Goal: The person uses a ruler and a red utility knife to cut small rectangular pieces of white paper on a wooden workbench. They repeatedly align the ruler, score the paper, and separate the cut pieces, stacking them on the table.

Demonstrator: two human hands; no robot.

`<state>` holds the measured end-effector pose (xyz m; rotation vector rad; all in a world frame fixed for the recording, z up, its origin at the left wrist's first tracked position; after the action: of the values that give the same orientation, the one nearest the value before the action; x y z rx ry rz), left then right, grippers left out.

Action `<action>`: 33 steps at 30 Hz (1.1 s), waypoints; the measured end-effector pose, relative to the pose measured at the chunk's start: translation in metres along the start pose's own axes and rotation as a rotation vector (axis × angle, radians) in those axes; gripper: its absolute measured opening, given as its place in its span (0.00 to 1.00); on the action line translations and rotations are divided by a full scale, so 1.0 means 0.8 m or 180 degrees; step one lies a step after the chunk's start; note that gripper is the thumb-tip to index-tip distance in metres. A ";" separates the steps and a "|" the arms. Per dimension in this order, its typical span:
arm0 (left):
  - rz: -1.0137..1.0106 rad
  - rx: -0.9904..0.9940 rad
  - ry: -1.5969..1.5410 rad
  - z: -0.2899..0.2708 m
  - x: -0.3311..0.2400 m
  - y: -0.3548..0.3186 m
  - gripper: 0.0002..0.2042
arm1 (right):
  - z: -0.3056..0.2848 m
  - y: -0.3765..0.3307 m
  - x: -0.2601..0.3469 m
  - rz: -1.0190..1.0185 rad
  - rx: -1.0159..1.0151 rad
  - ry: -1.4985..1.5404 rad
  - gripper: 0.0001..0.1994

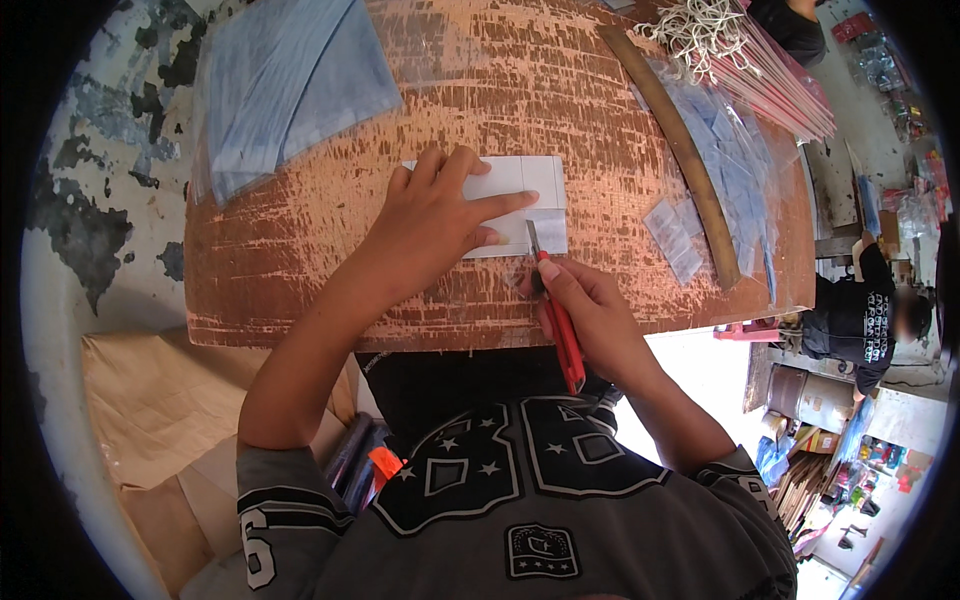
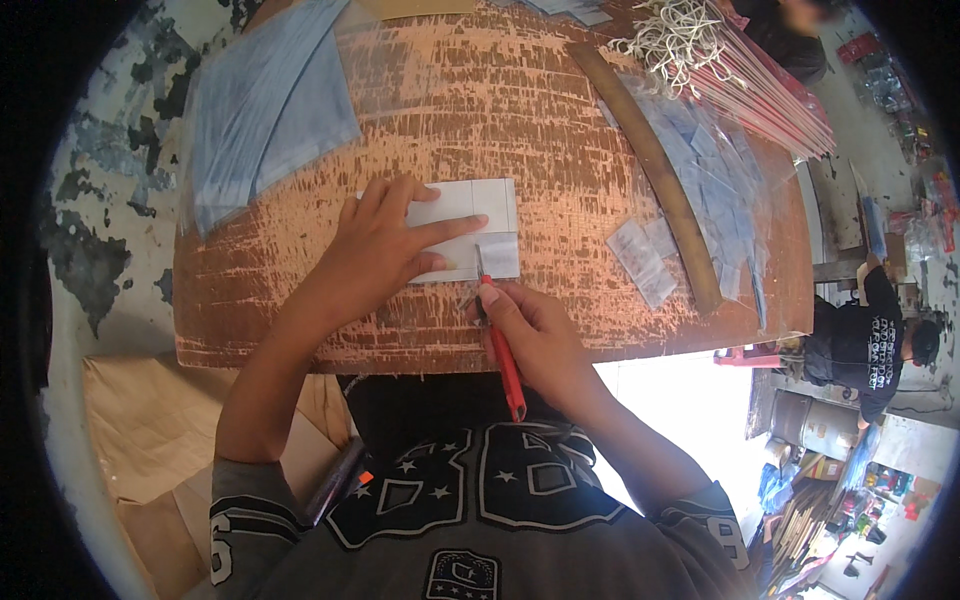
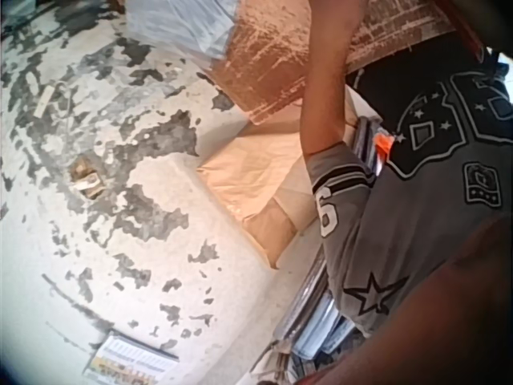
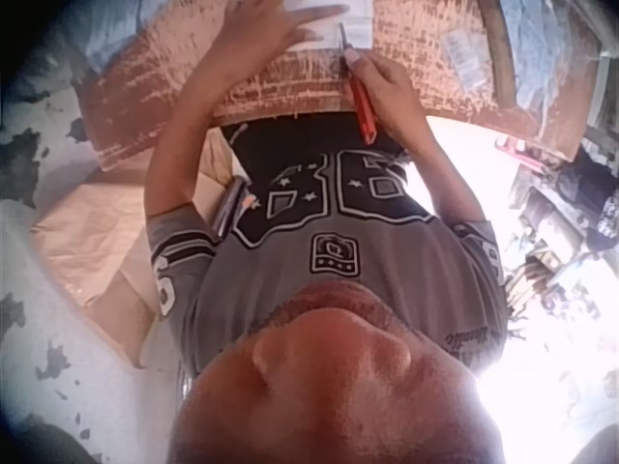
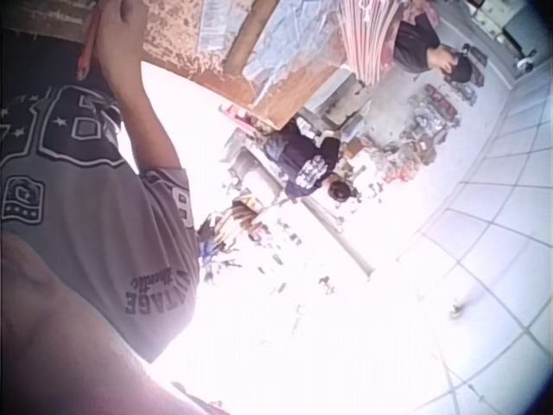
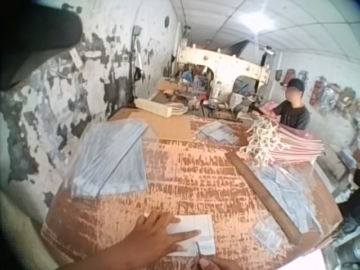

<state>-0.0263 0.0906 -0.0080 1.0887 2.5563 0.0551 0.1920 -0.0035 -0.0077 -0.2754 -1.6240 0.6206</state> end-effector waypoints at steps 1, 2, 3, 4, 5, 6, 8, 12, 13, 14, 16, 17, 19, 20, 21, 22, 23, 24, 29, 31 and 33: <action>-0.0018 0.0010 0.0007 -0.001 -0.001 0.000 0.27 | 0.001 -0.003 0.005 0.0065 0.0009 -0.0017 0.24; -0.0035 0.0020 0.0014 -0.001 -0.001 0.000 0.27 | 0.001 -0.005 0.007 0.0130 0.0018 -0.0033 0.24; -0.0019 0.0005 0.0022 0.000 -0.001 0.000 0.27 | 0.003 -0.006 0.006 0.0101 -0.0013 0.0019 0.25; -0.0003 -0.0010 0.0030 0.000 0.000 0.000 0.27 | 0.006 -0.007 0.004 0.0071 -0.0043 0.0072 0.25; 0.0014 -0.0024 0.0038 0.001 0.000 0.000 0.27 | 0.007 -0.008 0.003 0.0042 -0.0074 0.0125 0.26; -0.0003 -0.0014 0.0022 0.001 0.000 -0.001 0.27 | 0.006 -0.009 0.004 0.0020 -0.0090 0.0087 0.26; -0.0035 0.0005 -0.0010 0.000 -0.001 -0.001 0.27 | 0.004 -0.012 0.009 -0.0025 -0.0122 0.0010 0.26; -0.0050 0.0004 -0.0011 0.002 0.000 -0.001 0.26 | 0.003 -0.008 0.017 -0.0074 -0.0144 -0.0064 0.26; -0.0057 0.0004 -0.0012 0.002 -0.001 -0.001 0.26 | 0.002 -0.007 0.018 -0.0038 -0.0124 -0.0061 0.26; -0.0065 0.0005 -0.0013 0.002 -0.001 -0.001 0.26 | 0.001 -0.006 0.019 -0.0002 -0.0103 -0.0059 0.26; -0.0069 0.0019 -0.0044 0.002 -0.001 0.000 0.26 | 0.001 -0.003 0.014 -0.0061 -0.0092 -0.0006 0.26; -0.0072 0.0026 -0.0060 0.002 -0.001 0.000 0.26 | 0.001 -0.002 0.013 -0.0090 -0.0086 0.0020 0.26; -0.0070 0.0030 -0.0061 0.001 -0.001 0.000 0.26 | 0.002 -0.003 0.013 -0.0038 -0.0064 0.0012 0.26; -0.0069 0.0032 -0.0062 0.000 -0.001 0.000 0.26 | 0.002 -0.003 0.013 -0.0012 -0.0052 0.0008 0.25; -0.0069 0.0026 -0.0059 0.001 -0.001 0.000 0.26 | 0.003 -0.004 0.012 -0.0022 -0.0080 0.0016 0.26; -0.0069 0.0021 -0.0055 0.002 0.000 0.000 0.26 | 0.004 -0.004 0.011 -0.0032 -0.0108 0.0024 0.26; -0.0069 0.0015 -0.0052 0.003 0.000 0.000 0.26 | 0.005 -0.004 0.011 -0.0042 -0.0137 0.0032 0.26; -0.0073 0.0028 -0.0066 0.003 0.000 0.000 0.26 | 0.005 -0.004 0.011 -0.0032 -0.0111 0.0031 0.26; -0.0102 0.0064 -0.0103 0.002 0.000 0.000 0.26 | 0.004 -0.006 0.012 0.0021 -0.0097 -0.0063 0.26; -0.0090 0.0054 -0.0111 0.002 0.000 0.000 0.26 | 0.005 -0.007 0.012 0.0046 -0.0097 -0.0090 0.26; -0.0081 0.0048 -0.0104 0.001 0.000 -0.001 0.26 | 0.005 -0.009 0.010 0.0047 -0.0121 -0.0111 0.26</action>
<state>-0.0260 0.0900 -0.0090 1.0537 2.5449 0.0115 0.1876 -0.0061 0.0030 -0.3060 -1.6700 0.6092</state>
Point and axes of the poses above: each hand's wrist, its own y-axis towards the middle knuckle, its own z-axis out of the palm, x = y × z, the point moved 2 cm from there along y, towards the middle knuckle, and after that the axes turned 4 degrees about z, right-handed, at the moved point
